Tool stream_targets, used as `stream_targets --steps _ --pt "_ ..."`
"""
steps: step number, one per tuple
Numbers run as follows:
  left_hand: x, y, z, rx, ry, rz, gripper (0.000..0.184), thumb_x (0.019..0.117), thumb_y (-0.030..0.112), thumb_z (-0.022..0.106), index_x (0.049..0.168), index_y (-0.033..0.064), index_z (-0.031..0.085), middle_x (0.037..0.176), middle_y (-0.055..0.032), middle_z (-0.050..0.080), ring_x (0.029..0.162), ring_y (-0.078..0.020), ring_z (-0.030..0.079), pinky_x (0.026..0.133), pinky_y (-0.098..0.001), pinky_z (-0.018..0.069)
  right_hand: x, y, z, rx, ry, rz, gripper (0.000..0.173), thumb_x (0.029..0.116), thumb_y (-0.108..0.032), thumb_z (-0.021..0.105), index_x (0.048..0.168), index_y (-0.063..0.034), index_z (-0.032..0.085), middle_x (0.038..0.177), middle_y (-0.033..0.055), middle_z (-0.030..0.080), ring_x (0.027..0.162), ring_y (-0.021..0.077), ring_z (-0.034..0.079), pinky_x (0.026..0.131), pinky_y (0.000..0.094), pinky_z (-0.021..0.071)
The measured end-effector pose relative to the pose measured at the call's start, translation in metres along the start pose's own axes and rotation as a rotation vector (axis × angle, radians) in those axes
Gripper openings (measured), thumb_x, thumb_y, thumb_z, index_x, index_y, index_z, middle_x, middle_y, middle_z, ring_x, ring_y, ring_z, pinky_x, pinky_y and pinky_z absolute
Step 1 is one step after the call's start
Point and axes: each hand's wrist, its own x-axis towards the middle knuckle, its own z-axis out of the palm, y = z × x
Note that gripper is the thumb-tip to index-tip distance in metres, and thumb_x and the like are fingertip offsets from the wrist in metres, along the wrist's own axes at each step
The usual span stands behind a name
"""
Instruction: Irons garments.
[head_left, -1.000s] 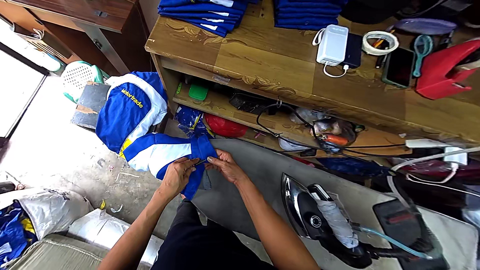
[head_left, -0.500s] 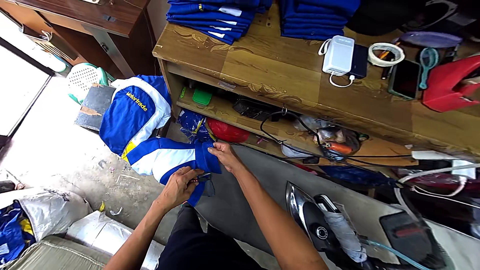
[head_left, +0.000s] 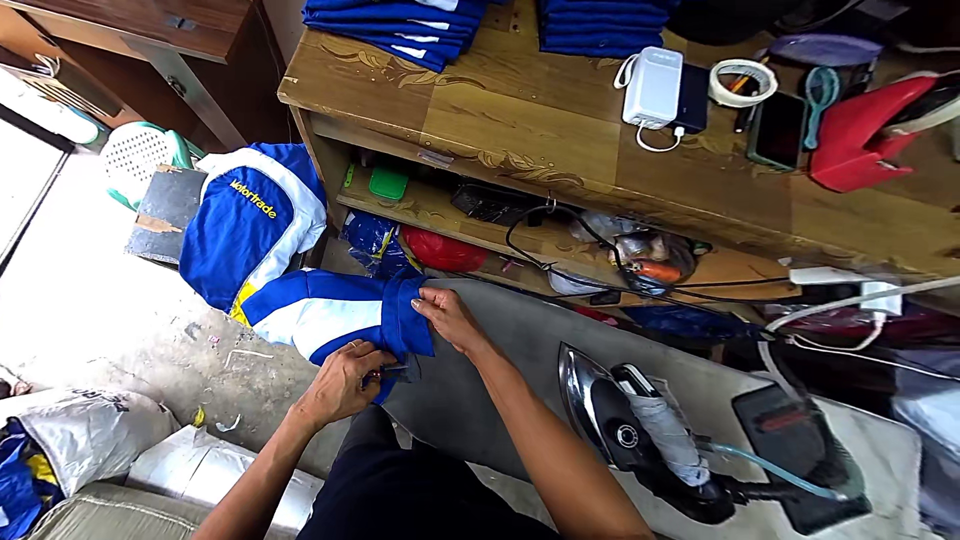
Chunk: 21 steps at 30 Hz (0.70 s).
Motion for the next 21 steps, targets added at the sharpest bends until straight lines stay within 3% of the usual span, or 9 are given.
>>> stream_targets --steps 5,11,17,19,21 --pt "-0.002 0.001 -0.007 -0.106 -0.077 0.011 0.032 0.0858 0.013 0.064 0.116 0.0158 0.074 0.098 -0.0051 0.073 0.094 -0.0188 0.069 0.087 -0.0376 0.0565 -0.005 0.007 -0.003 -0.048 -0.041 -0.061 0.019 0.1022 -0.015 0.055 0.092 -0.0038 0.066 0.076 0.0004 0.062 0.068 0.0070 0.060 0.065 0.0272 0.0517" --pt "-0.008 -0.007 -0.026 -0.455 -0.238 -0.081 0.031 0.0891 0.006 0.067 0.120 0.0077 0.073 0.113 -0.0094 0.072 0.100 -0.0119 0.068 0.091 -0.0293 0.0566 -0.055 0.037 0.017 0.056 0.033 -0.065 0.014 0.1010 -0.015 0.057 0.098 -0.0035 0.065 0.077 -0.0014 0.065 0.067 0.0043 0.061 0.063 0.0237 0.0521" --pt "-0.002 -0.009 -0.035 -0.522 -0.382 -0.128 0.032 0.0923 0.008 0.065 0.123 0.0084 0.071 0.115 -0.0080 0.072 0.098 -0.0091 0.068 0.088 -0.0276 0.0560 -0.074 0.059 0.033 0.166 0.040 0.037 0.016 0.1027 -0.015 0.058 0.104 -0.0010 0.065 0.083 0.0040 0.071 0.072 0.0119 0.071 0.066 0.0304 0.0614" --pt "0.013 -0.005 -0.045 -0.600 -0.365 -0.152 0.033 0.0974 0.013 0.065 0.130 0.0068 0.068 0.112 -0.0066 0.073 0.093 -0.0068 0.067 0.086 -0.0265 0.0564 -0.072 0.058 0.033 0.242 0.053 0.090 0.014 0.1029 -0.013 0.058 0.104 -0.0005 0.065 0.084 0.0048 0.071 0.072 0.0132 0.071 0.065 0.0315 0.0616" --pt "0.049 0.002 -0.060 -0.540 -0.244 -0.164 0.037 0.1013 0.021 0.061 0.135 0.0064 0.065 0.105 -0.0072 0.071 0.085 -0.0094 0.065 0.080 -0.0301 0.0557 -0.069 0.054 0.031 0.311 0.072 0.132 0.015 0.1034 -0.013 0.058 0.105 -0.0005 0.067 0.085 0.0048 0.071 0.071 0.0124 0.069 0.064 0.0306 0.0602"
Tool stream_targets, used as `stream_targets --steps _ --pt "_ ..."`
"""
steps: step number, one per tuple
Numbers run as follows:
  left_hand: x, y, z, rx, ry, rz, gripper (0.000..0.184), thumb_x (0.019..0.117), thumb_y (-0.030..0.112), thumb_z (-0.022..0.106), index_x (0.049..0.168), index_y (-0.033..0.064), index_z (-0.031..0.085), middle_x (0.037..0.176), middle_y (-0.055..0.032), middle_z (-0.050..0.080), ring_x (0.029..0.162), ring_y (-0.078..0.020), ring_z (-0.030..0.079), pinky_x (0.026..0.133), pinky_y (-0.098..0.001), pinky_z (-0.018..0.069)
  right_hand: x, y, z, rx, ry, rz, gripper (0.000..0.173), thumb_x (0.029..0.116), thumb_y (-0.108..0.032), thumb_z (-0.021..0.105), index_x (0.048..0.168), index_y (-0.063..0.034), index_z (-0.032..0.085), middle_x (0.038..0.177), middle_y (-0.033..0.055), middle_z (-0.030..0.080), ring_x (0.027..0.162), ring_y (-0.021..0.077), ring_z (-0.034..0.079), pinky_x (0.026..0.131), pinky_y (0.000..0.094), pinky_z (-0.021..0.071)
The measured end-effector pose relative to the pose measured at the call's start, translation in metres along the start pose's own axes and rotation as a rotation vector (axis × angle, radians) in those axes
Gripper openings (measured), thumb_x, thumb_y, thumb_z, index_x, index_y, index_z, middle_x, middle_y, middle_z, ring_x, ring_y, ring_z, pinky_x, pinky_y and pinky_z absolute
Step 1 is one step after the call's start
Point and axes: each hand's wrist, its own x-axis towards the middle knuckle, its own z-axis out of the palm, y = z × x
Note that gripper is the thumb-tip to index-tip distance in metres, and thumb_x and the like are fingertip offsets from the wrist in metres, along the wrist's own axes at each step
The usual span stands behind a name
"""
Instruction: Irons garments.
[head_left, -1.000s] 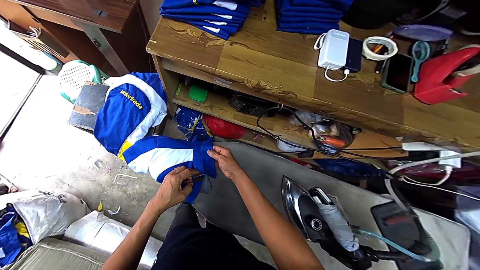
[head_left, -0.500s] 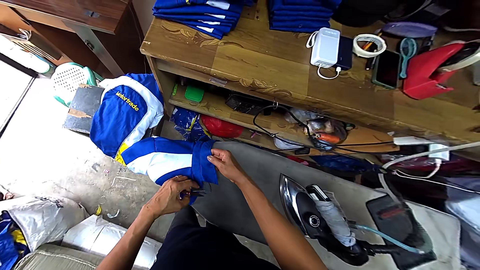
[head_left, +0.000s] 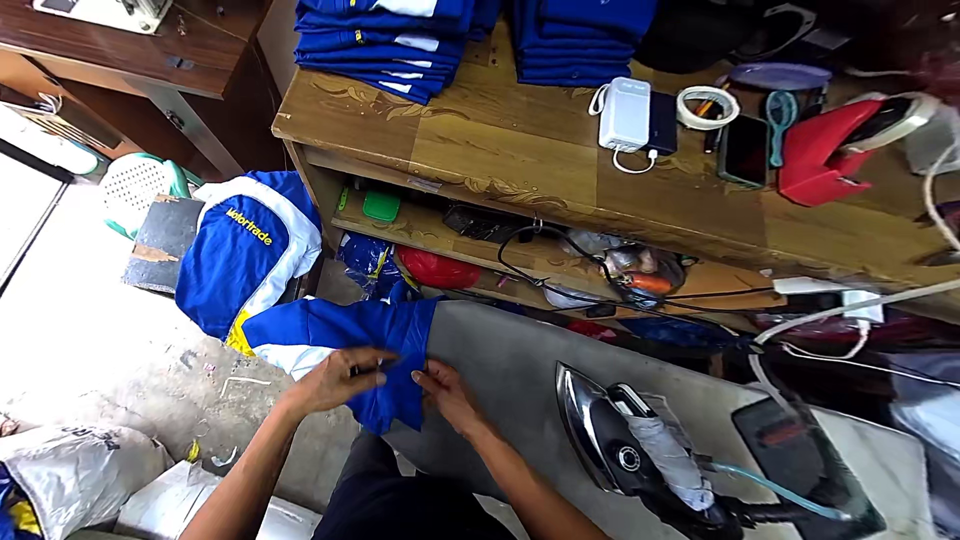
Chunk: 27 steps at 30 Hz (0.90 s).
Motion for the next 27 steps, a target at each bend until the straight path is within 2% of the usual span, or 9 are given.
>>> stream_targets --steps 4,7,13,16,18,20,23,25,27 --pt "0.112 0.045 -0.051 0.329 0.360 -0.059 0.038 0.1047 0.022 0.056 0.140 0.0083 0.062 0.118 -0.0173 0.071 0.103 -0.0288 0.069 0.095 -0.0510 0.0547 0.004 -0.001 0.002 0.041 0.053 0.001 0.016 0.1022 -0.016 0.060 0.103 -0.0007 0.066 0.081 0.0056 0.070 0.067 0.0130 0.067 0.061 0.0310 0.0585" --pt "0.208 0.071 -0.086 0.598 0.545 -0.013 0.044 0.1019 0.010 0.051 0.145 0.0031 0.055 0.129 -0.0272 0.062 0.123 -0.0426 0.059 0.106 -0.0561 0.0473 -0.001 0.002 0.004 -0.009 0.058 -0.054 0.020 0.0985 -0.019 0.066 0.107 -0.0015 0.068 0.082 0.0053 0.071 0.070 0.0136 0.069 0.064 0.0318 0.0595" --pt "0.309 0.095 -0.126 0.923 0.396 0.002 0.055 0.1018 0.014 0.058 0.154 0.0075 0.044 0.150 -0.0253 0.048 0.143 -0.0474 0.041 0.111 -0.0629 0.0408 -0.008 0.011 0.002 -0.083 0.038 -0.109 0.021 0.0957 -0.024 0.070 0.101 -0.0035 0.068 0.077 0.0000 0.067 0.068 0.0074 0.064 0.066 0.0263 0.0559" --pt "0.273 0.101 -0.115 0.856 0.433 0.092 0.065 0.0970 0.017 0.066 0.157 0.0121 0.042 0.159 -0.0214 0.041 0.150 -0.0446 0.033 0.115 -0.0621 0.0360 -0.008 0.004 0.001 -0.080 -0.030 -0.065 0.022 0.0988 -0.025 0.067 0.103 -0.0031 0.069 0.081 0.0020 0.070 0.069 0.0096 0.067 0.064 0.0281 0.0581" --pt "0.211 0.101 -0.095 0.684 0.483 0.165 0.056 0.0966 0.016 0.068 0.149 0.0068 0.051 0.147 -0.0223 0.052 0.136 -0.0396 0.050 0.111 -0.0544 0.0444 -0.004 -0.007 0.000 -0.110 -0.066 -0.032 0.020 0.0992 -0.020 0.066 0.103 -0.0010 0.069 0.084 0.0047 0.073 0.071 0.0115 0.070 0.065 0.0304 0.0605" --pt "0.124 0.087 -0.061 0.526 0.536 0.162 0.039 0.1002 0.022 0.066 0.134 0.0044 0.058 0.130 -0.0171 0.063 0.113 -0.0283 0.066 0.095 -0.0474 0.0577 0.004 -0.025 -0.001 -0.108 -0.081 -0.064 0.016 0.0981 -0.016 0.065 0.100 -0.0006 0.070 0.083 0.0033 0.072 0.073 0.0097 0.069 0.068 0.0298 0.0594" --pt "0.022 0.042 -0.008 0.385 0.642 0.048 0.031 0.0984 0.028 0.066 0.104 -0.0030 0.066 0.090 -0.0128 0.068 0.079 -0.0209 0.067 0.073 -0.0416 0.0590 0.029 -0.074 -0.008 -0.006 -0.089 -0.213 0.012 0.0993 -0.010 0.061 0.098 -0.0012 0.069 0.086 0.0022 0.072 0.080 0.0099 0.069 0.075 0.0312 0.0594" --pt "-0.030 0.022 0.038 0.396 0.682 -0.109 0.039 0.0953 0.037 0.069 0.095 -0.0021 0.067 0.082 -0.0126 0.067 0.073 -0.0230 0.066 0.069 -0.0442 0.0581 0.051 -0.113 -0.010 0.095 -0.020 -0.226 0.014 0.1010 -0.008 0.058 0.098 -0.0014 0.070 0.084 0.0029 0.072 0.078 0.0107 0.068 0.074 0.0309 0.0587" --pt "-0.054 0.007 0.080 0.461 0.681 -0.204 0.047 0.0890 0.045 0.076 0.097 -0.0010 0.068 0.089 -0.0156 0.070 0.080 -0.0294 0.071 0.072 -0.0515 0.0598 0.073 -0.139 -0.011 0.193 0.056 -0.183 0.014 0.1036 -0.010 0.057 0.099 -0.0044 0.069 0.081 0.0017 0.070 0.073 0.0101 0.067 0.069 0.0291 0.0582"
